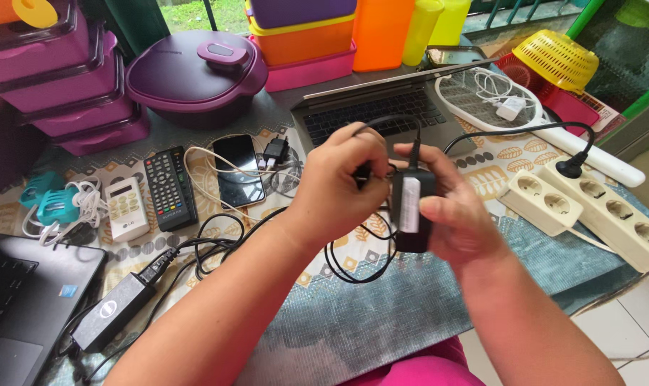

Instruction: The person plugs chargers and power cords into power strips on the table, connects a laptop charger, and replaces batteries in a TV remote and a calculator. They then plug a charging cable into an electric fly swatter to charge it.

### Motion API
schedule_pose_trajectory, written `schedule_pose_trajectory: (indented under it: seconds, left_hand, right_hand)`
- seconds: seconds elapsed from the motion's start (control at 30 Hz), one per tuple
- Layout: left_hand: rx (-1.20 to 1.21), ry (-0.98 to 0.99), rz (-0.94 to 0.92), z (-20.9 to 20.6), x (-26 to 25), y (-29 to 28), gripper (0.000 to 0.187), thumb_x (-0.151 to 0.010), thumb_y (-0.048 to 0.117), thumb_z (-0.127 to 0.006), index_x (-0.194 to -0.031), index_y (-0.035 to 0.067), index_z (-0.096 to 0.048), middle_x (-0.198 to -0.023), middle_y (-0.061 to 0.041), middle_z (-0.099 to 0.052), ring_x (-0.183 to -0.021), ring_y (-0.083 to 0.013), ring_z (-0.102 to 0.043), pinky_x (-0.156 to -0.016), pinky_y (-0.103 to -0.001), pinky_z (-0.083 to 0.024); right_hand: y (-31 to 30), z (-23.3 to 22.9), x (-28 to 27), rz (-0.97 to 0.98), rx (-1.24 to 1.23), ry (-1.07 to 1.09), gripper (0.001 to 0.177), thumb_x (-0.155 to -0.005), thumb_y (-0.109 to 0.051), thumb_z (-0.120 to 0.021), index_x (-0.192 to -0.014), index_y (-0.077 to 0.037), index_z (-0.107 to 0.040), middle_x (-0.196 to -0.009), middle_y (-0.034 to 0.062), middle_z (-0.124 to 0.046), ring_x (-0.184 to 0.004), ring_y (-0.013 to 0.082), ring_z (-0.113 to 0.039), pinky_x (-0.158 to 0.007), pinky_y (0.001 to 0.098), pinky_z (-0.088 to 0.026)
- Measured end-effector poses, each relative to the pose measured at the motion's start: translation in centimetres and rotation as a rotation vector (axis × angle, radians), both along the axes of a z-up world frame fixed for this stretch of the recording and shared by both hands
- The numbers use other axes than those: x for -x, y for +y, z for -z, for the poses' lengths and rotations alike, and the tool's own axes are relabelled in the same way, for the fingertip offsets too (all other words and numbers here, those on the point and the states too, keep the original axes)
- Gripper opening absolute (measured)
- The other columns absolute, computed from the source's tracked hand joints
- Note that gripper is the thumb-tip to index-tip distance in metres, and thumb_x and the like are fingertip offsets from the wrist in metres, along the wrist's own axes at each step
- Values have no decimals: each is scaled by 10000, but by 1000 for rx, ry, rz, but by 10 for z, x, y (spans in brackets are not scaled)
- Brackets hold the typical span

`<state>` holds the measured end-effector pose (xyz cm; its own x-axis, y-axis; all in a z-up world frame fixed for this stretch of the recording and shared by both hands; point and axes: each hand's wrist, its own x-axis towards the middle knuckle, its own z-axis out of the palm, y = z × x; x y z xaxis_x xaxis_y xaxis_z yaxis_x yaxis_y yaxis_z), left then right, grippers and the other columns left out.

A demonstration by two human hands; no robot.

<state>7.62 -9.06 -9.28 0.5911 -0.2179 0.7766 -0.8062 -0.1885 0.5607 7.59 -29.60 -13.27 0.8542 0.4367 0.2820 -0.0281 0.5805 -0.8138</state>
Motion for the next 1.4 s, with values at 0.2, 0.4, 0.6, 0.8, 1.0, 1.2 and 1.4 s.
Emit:
schedule_pose_trajectory:
  seconds: [0.2,0.4,0.6,0.8,1.0,1.2,1.4]
  left_hand:
    - [378,73,138,19,0,-12,226,-859,-157,-587,-953,38,-524,-1033,-64,-583,-963,-178,-603,-901,-290,-521]
    - [724,362,531,29,7,-11,180,-1058,-32,-484,-1212,61,-484,-1214,-63,-557,-1093,-160,-573,-1016,-295,-507]
    - [73,-25,14,20,11,-6,340,-1186,381,-442,-1349,83,-434,-1335,-78,-569,-1228,-201,-532,-1130,-323,-344]
    - [-107,-107,-51,7,4,7,638,-1116,631,-345,-1428,78,-411,-1428,-113,-502,-1319,-230,-485,-1141,-348,-310]
    - [-20,-118,-32,-6,2,23,943,-959,716,-564,-1594,99,-238,-1612,-163,-335,-1501,-253,-334,-1280,-363,-257]
    - [78,367,634,6,2,9,1468,-747,671,-892,-1700,143,92,-1602,-231,-420,-1492,-282,-385,-1307,-409,-301]
    - [-309,554,397,12,-17,15,996,-823,363,-852,-1663,169,-354,-966,-134,-584,-914,-184,-562,-883,-321,-519]
  right_hand:
    - [41,10,10,109,-81,-90,929,-804,-358,-944,-1505,-84,-400,-1347,65,-559,-1242,197,-583,-1084,368,-503]
    - [38,-2,11,84,71,-259,934,-821,-347,-930,-1548,-72,-413,-1403,45,-545,-1337,170,-546,-1139,327,-487]
    - [31,-11,10,32,68,-157,1020,-730,-274,-963,-1570,-81,-417,-1360,37,-584,-1230,164,-601,-1051,341,-511]
    - [18,-12,10,-42,115,-95,738,-735,25,-921,-1369,14,-543,-1256,79,-637,-1187,216,-639,-1031,389,-542]
    - [-4,-37,15,-6,-18,-171,716,-758,-41,-940,-1347,52,-543,-1214,155,-660,-1180,291,-675,-1036,448,-566]
    - [-10,-36,9,-57,-168,-265,703,-801,-134,-942,-1356,22,-539,-1258,161,-642,-1134,296,-676,-970,453,-571]
    - [-60,-34,-27,-40,-387,-317,563,-914,-127,-822,-1366,29,-525,-1226,163,-609,-1102,287,-643,-989,440,-531]
